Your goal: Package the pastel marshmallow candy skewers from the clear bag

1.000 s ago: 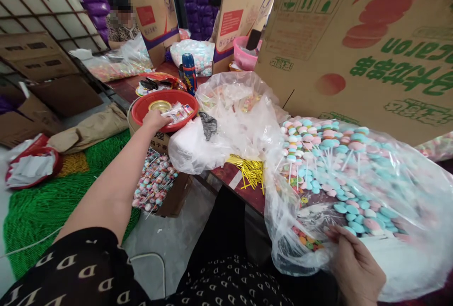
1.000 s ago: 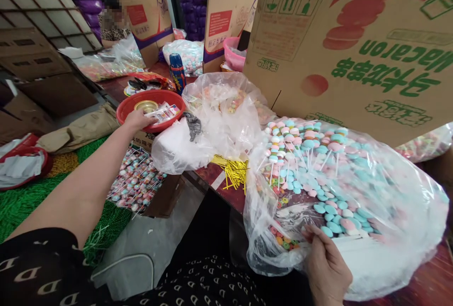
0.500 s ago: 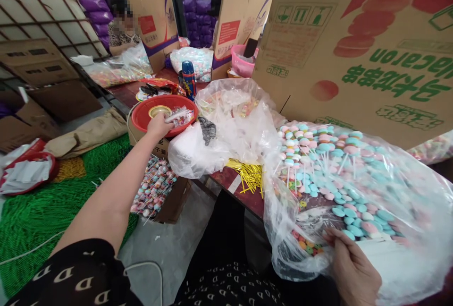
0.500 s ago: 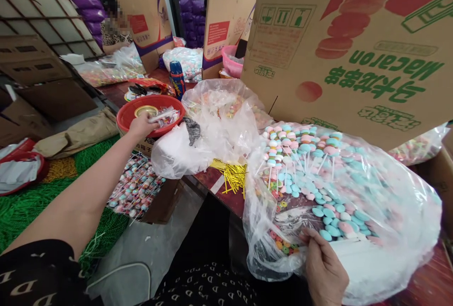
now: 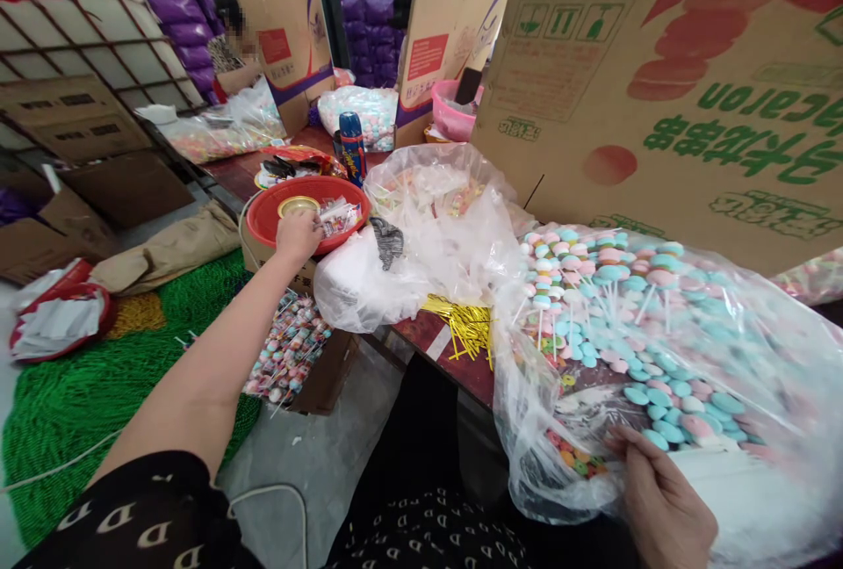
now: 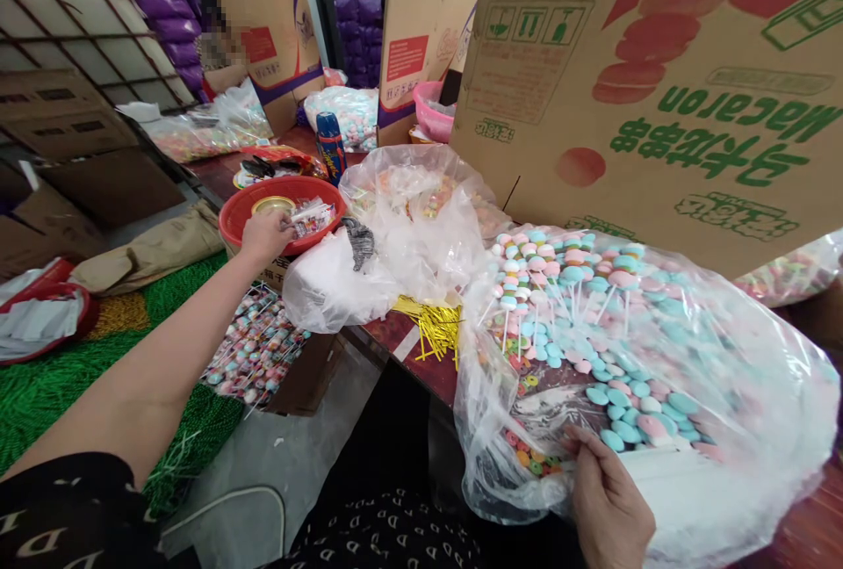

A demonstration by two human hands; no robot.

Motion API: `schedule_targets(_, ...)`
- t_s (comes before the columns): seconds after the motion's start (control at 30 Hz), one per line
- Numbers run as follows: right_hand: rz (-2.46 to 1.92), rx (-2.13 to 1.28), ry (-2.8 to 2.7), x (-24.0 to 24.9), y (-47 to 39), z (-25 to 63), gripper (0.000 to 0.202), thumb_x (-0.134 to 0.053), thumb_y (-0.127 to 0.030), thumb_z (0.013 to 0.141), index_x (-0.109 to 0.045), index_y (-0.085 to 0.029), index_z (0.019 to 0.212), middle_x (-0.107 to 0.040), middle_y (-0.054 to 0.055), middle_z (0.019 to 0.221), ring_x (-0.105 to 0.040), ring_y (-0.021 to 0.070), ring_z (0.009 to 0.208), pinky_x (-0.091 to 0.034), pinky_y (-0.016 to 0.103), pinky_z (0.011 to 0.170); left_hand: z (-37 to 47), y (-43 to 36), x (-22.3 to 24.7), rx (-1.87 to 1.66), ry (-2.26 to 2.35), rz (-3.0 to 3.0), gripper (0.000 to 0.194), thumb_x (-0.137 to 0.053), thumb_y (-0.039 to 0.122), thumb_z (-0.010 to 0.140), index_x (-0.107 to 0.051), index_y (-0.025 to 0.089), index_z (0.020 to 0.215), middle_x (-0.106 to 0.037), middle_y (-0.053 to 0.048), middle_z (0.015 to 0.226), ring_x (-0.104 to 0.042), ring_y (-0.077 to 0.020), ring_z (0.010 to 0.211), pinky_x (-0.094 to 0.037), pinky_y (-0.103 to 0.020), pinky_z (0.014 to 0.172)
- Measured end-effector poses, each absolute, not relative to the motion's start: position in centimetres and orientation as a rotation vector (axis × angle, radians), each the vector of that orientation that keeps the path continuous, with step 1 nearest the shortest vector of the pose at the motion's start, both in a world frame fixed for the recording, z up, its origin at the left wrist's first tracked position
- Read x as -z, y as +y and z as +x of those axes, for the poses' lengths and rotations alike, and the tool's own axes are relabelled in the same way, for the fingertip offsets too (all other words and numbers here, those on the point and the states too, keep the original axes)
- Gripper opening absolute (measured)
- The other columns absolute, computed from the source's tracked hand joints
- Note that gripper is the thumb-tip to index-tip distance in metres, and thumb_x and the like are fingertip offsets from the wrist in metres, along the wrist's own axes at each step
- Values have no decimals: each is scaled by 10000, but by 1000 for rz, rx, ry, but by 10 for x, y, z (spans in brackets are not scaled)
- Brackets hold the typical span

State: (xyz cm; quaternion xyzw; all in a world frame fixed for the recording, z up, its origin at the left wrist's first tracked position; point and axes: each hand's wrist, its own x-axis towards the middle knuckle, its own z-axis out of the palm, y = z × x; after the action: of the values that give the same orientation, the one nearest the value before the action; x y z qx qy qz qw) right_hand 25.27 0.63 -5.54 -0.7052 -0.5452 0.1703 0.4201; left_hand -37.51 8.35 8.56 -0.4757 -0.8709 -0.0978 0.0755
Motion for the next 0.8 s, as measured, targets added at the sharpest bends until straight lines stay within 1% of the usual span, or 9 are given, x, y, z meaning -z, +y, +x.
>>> schedule_targets(0.1, -1793, -443, -1390, 56, 5, 254, 406, -608, -503, 898, -807, -192, 1068, -828, 47, 859, -770, 277, 866, -609, 369, 846, -376, 87, -87, 349, -2685, -1396, 289, -602, 329, 909, -707, 149, 1109, -701, -188, 1295, -632, -357, 1248, -495, -421, 1002)
schedule_targets(0.2, -1796, -449, -1397, 58, 6, 255, 419, -597, -515, 909, -803, -191, 1078, -830, 51, 876, -773, 285, 885, -609, 376, 851, -382, 93, -88, 406, -2793, -1314, 420, -640, 404, 884, -677, 158, 1222, -711, -176, 1279, -663, -343, 1181, -518, -401, 941)
schedule_targets(0.27, -1787, -453, -1407, 60, 6, 256, 424, -593, -523, 911, -802, -191, 1073, -829, 52, 875, -775, 288, 892, -611, 380, 853, -386, 99, -90, 368, -2843, -1301, 502, -661, 441, 859, -666, 163, 1277, -714, -181, 1284, -664, -359, 1181, -520, -403, 928)
schedule_targets(0.37, -1781, -452, -1416, 61, 7, 257, 426, -592, -529, 908, -800, -194, 1070, -827, 48, 861, -774, 284, 881, -612, 381, 848, -389, 109, -95, 210, -2916, -1324, 539, -691, 489, 819, -699, 147, 1235, -729, -205, 1260, -655, -404, 1206, -514, -431, 967)
schedule_targets(0.47, -1797, -449, -1408, 60, 8, 256, 423, -593, -528, 896, -800, -198, 1061, -827, 45, 849, -775, 283, 874, -614, 379, 840, -388, 116, -98, 105, -2920, -1317, 580, -736, 487, 778, -706, 116, 1222, -699, -246, 1326, -613, -448, 1288, -492, -482, 1042)
schedule_targets(0.57, -1828, -482, -1374, 57, 8, 255, 426, -597, -522, 868, -801, -201, 1059, -832, 51, 866, -781, 297, 903, -612, 389, 853, -387, 118, -98, 141, -2911, -1314, 669, -782, 464, 741, -665, 101, 1291, -639, -279, 1420, -568, -473, 1359, -465, -528, 1090)
schedule_targets(0.67, -1863, -524, -1331, 55, 8, 253, 438, -604, -522, 837, -805, -208, 1068, -839, 59, 903, -783, 315, 950, -605, 402, 887, -387, 116, -95, 196, -2960, -1335, 685, -802, 450, 742, -633, 86, 1296, -679, -290, 1343, -625, -463, 1291, -487, -516, 1040)
schedule_targets(0.8, -1854, -534, -1314, 57, 7, 254, 443, -620, -525, 834, -807, -207, 1078, -841, 63, 913, -785, 315, 962, -605, 404, 908, -386, 113, -91, 214, -2909, -1388, 624, -790, 471, 794, -626, 52, 1226, -707, -293, 1258, -670, -415, 1201, -492, -441, 943)
